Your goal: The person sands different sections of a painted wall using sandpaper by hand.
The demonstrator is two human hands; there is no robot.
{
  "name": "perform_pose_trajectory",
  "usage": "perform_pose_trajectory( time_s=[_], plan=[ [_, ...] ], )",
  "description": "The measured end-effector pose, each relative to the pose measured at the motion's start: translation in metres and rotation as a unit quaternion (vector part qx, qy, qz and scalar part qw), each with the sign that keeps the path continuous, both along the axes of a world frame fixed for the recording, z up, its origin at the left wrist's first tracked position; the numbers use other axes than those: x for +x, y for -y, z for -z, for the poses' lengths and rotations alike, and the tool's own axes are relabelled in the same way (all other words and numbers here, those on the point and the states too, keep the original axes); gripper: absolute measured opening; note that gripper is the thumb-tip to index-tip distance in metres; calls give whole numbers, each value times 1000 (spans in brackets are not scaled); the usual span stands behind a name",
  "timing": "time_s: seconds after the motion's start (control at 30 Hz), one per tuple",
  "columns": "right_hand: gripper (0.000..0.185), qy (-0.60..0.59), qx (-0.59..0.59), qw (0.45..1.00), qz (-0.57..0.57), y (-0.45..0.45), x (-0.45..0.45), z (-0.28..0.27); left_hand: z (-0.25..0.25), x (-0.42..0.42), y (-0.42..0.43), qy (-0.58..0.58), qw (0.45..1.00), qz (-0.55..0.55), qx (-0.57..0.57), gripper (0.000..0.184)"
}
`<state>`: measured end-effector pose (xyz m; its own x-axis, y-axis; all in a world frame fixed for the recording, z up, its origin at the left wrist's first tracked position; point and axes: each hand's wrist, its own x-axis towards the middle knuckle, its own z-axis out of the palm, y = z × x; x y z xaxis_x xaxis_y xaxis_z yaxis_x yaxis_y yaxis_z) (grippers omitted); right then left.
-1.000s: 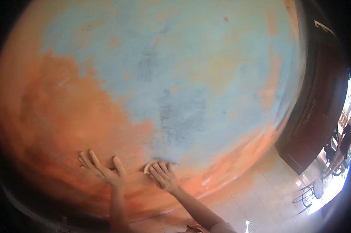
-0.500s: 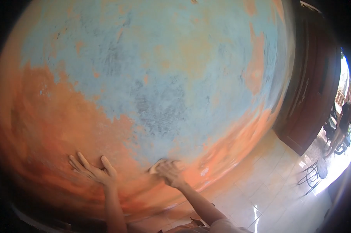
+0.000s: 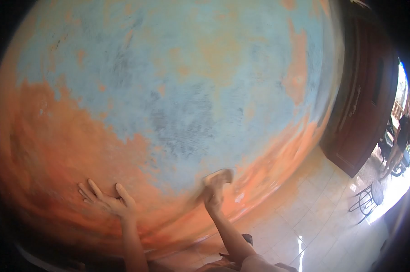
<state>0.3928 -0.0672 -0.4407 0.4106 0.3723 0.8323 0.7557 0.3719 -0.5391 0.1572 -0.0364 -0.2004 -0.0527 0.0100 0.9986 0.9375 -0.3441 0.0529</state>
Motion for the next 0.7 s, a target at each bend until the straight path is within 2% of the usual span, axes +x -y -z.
perform_pose_trajectory(
  time_s=[0.03,0.07,0.13,0.17,0.2,0.27,0.37,0.43,0.5,0.53,0.57,0.63,0.7],
  plan=[
    [36,-102,-18,995,6,-2,-1,3,1,1,1,9,1000,2,-8,70],
    [42,-198,14,980,7,-11,-14,7,1,3,0,15,1000,2,-11,70],
    [36,-165,59,983,53,-7,-52,-9,1,1,0,18,1000,8,-8,69],
    [24,-32,70,993,95,1,-73,-22,2,-1,1,16,1000,13,-12,69],
    [24,-21,41,999,17,8,-93,-9,2,-2,1,15,1000,15,-17,70],
    [23,22,60,997,-47,-11,-83,34,1,-1,1,12,1000,20,-12,70],
    [47,-143,57,988,-14,-6,-20,-36,0,-4,1,-14,1000,6,-8,70],
    [53,-333,27,939,80,5,-28,-81,3,-3,-1,7,1000,14,-13,70],
    [53,-345,47,931,111,-2,-27,-86,2,-4,2,11,1000,15,-19,70],
    [56,-312,65,946,59,4,-53,-87,-1,-2,2,8,999,23,-21,70],
    [46,-298,144,943,33,-21,-70,-30,-3,-2,1,7,999,30,-20,70],
    [4,-77,55,996,-2,10,-121,-12,1,-1,2,9,1000,16,-23,70],
    [6,-47,101,994,-11,2,-93,-18,2,-3,1,-6,1000,9,-23,69]
  ],
)
